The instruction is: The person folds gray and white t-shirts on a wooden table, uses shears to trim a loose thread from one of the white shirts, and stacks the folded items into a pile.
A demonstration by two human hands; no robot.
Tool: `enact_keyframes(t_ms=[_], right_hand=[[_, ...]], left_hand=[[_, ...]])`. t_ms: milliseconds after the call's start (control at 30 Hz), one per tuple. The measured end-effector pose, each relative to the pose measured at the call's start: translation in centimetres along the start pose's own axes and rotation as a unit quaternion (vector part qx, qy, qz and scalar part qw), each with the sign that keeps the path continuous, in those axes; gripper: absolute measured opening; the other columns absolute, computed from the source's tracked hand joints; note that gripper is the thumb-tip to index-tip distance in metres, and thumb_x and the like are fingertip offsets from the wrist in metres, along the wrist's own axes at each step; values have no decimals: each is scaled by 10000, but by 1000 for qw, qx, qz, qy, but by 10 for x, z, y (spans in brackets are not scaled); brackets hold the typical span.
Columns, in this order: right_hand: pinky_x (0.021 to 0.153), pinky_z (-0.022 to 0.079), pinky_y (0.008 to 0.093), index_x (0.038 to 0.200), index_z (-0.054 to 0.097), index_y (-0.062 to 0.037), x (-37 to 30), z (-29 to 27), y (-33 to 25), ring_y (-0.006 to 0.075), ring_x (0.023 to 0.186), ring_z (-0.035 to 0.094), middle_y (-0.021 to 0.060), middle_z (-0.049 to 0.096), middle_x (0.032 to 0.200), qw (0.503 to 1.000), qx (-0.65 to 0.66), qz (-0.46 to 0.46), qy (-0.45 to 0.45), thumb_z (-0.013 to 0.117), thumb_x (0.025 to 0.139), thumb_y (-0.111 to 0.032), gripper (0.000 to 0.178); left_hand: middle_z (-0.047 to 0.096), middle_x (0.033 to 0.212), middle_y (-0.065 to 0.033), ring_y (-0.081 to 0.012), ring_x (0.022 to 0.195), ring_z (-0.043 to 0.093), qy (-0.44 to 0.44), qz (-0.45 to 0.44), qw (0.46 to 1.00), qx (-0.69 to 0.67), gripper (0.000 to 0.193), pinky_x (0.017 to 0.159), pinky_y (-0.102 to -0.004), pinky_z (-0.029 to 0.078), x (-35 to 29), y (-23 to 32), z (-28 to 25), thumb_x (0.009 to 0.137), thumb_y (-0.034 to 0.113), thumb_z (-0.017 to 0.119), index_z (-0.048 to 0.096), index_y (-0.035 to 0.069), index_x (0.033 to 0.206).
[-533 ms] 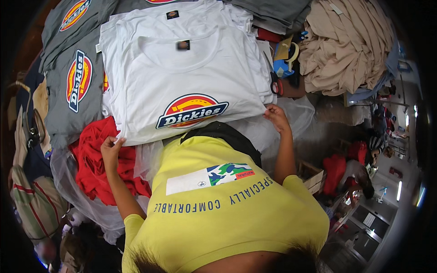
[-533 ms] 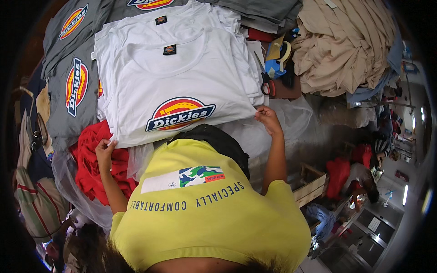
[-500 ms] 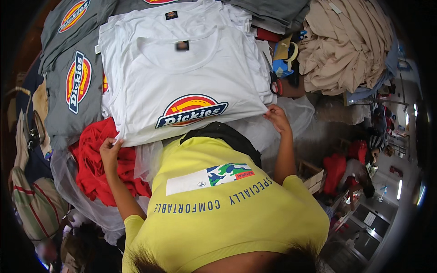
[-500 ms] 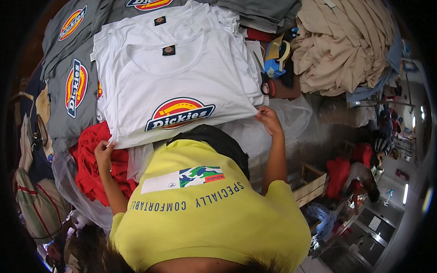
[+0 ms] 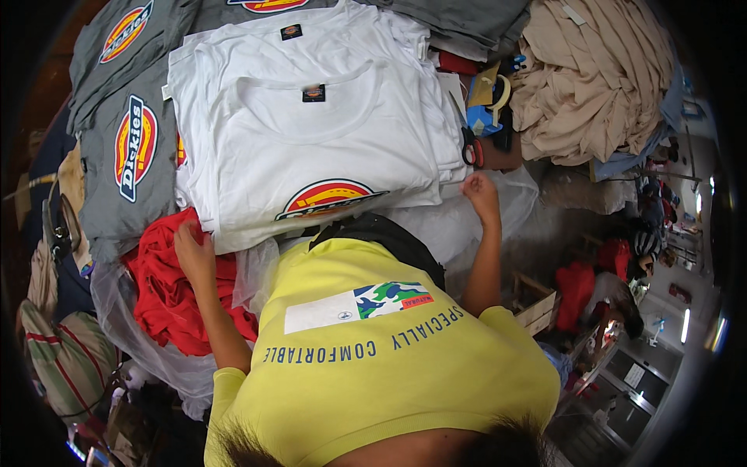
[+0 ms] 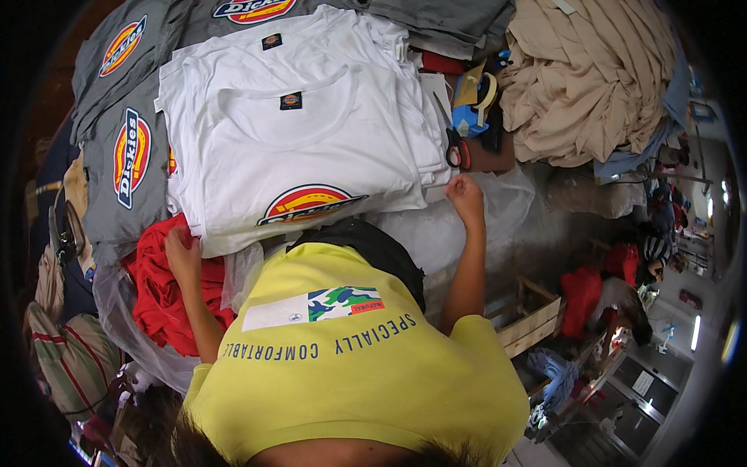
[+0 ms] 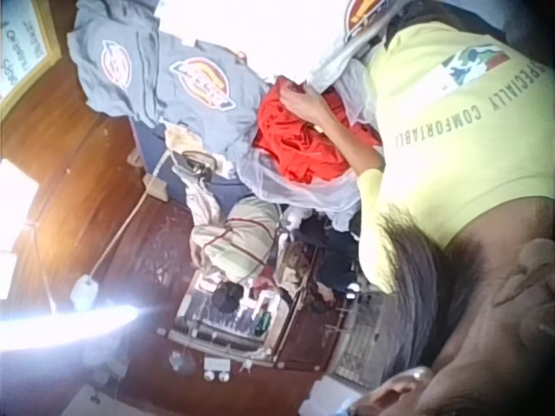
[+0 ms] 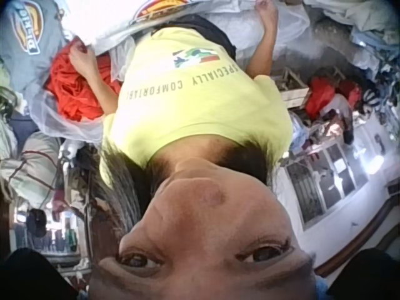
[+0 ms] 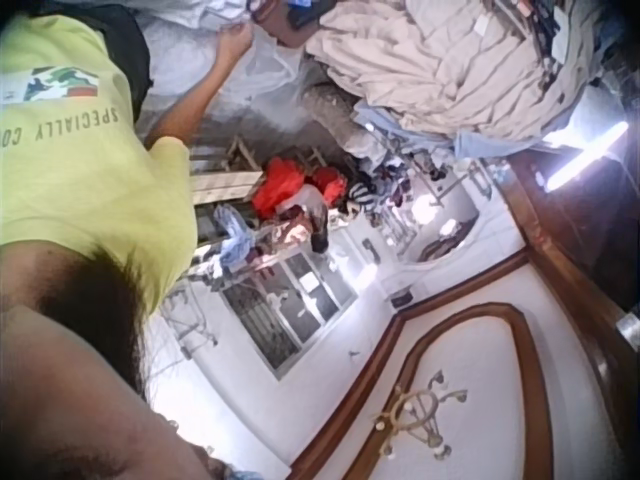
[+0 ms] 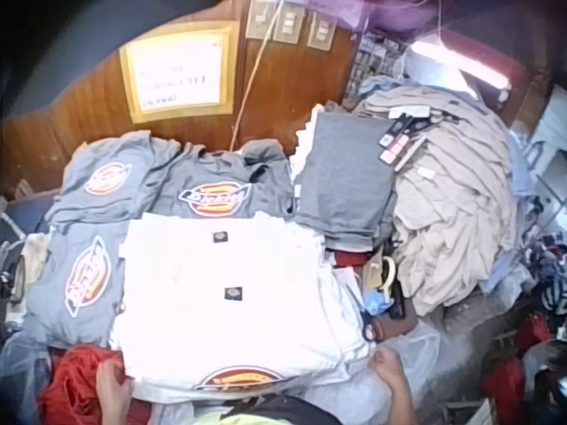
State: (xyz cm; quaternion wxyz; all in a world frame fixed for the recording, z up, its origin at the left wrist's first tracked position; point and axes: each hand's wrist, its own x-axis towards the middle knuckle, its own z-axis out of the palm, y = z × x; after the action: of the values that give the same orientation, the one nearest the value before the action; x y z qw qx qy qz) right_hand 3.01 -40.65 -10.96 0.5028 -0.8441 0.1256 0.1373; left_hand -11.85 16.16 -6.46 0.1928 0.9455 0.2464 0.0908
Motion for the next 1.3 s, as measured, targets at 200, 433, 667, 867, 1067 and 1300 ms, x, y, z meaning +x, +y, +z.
enact_keyframes(t_ms=[200, 433, 667, 867, 1067, 1300], right_hand=[[650, 441, 240, 860, 595, -1, 79, 54, -145, 118, 704, 555, 38, 571, 754, 957, -63, -278, 60, 612, 849, -205, 204], [794, 433, 284, 1020, 633, -27, 183, 109, -226, 177, 822, 577, 111, 637, 849, 898, -258, -285, -215, 681, 778, -308, 374], [715, 406, 220, 920, 625, -30, 215, 107, -227, 70, 799, 519, 0, 607, 825, 925, -112, -151, -330, 732, 736, -234, 296], [676, 406, 198, 897, 621, -29, 223, 115, -231, 65, 761, 525, 8, 607, 813, 935, -48, -120, -330, 746, 717, -201, 278], [689, 433, 261, 820, 634, -18, 232, 142, -219, 125, 764, 557, 13, 621, 750, 917, -217, -305, -138, 760, 694, -256, 298], [732, 423, 269, 902, 630, -44, 213, 132, -226, 153, 757, 544, 72, 624, 816, 935, -164, -242, -202, 717, 726, -293, 317]], left_hand=[[547, 1021, -167, -333, 949, 517, 56, 216, 972, -77, 228, 833, -374, 403, 147, 42, 30, 891, 166, 516, 562, 32, 1070], [532, 1123, -125, -306, 1020, 473, -140, 291, 946, 35, 307, 841, -384, 408, 249, 94, 62, 855, 316, 572, 598, 81, 1051], [589, 807, -95, -152, 760, 535, -230, 129, 908, -325, 324, 721, -270, 408, 258, 93, 65, 867, 354, 576, 538, 45, 957], [637, 774, -126, -237, 710, 621, -107, 207, 968, -98, 343, 646, -315, 454, 257, 107, 50, 860, 377, 568, 547, 43, 940], [639, 847, -172, -334, 731, 623, -86, 212, 973, 23, 349, 649, -388, 465, 255, 102, 69, 872, 369, 541, 552, 38, 981], [567, 1003, -70, -254, 946, 517, 135, 294, 944, 61, 220, 781, -387, 402, 221, 128, 67, 792, 163, 608, 578, 103, 1001]])
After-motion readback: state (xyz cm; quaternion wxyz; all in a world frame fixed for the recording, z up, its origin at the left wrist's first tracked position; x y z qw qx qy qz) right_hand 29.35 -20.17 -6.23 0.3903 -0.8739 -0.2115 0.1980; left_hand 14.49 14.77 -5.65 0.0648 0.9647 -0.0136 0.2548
